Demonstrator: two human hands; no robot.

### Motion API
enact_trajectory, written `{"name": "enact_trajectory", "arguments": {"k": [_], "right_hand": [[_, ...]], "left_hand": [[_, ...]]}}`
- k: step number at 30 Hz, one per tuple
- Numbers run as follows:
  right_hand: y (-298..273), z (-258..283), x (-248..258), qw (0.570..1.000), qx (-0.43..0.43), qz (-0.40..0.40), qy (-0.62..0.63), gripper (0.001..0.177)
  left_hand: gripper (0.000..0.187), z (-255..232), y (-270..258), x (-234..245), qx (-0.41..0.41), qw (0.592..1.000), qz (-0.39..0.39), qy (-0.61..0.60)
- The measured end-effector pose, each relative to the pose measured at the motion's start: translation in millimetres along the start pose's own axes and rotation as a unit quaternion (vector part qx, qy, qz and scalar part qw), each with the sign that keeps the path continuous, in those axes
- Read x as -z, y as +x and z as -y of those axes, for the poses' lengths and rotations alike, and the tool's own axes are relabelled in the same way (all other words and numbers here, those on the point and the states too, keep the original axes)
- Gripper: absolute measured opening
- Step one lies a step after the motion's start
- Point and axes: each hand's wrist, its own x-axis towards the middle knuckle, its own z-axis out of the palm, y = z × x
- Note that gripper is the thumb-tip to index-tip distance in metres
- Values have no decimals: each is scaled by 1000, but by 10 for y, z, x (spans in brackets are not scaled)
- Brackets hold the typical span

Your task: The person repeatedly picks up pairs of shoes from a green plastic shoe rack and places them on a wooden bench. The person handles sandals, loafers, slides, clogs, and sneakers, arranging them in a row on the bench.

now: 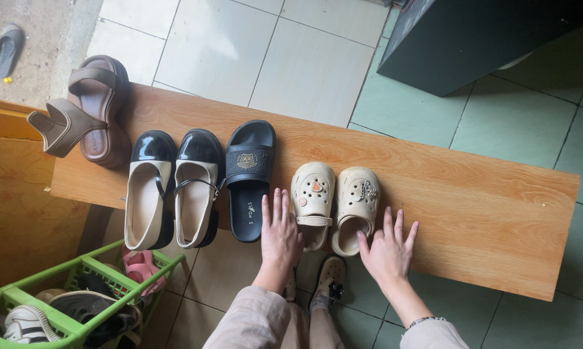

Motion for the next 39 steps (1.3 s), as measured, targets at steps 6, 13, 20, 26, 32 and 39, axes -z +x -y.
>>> {"name": "enact_trajectory", "arguments": {"k": [6, 13, 20, 26, 32, 39], "right_hand": [[-12, -52, 27, 1000, 1, 13, -10, 67], [-46, -61, 2, 1000, 18, 19, 4, 65], [-142, -101, -148, 1000, 21, 10, -1, 67], [-198, -130, -266, 997, 35, -72, 23, 69], [-268, -70, -196, 1000, 19, -11, 20, 62], [-216, -7, -131, 999, 22, 18, 22, 66]], "left_hand": [[73, -14, -19, -40, 4, 1000, 6, -17], [80, -34, -49, -78, 18, 999, -6, -38], [79, -30, -111, -156, 24, 998, -23, -62], [83, -24, -155, -202, 29, 997, -49, -55], [87, -32, -254, -250, 43, 997, -15, -65], [87, -41, -277, -218, 34, 998, 18, -57]]}}
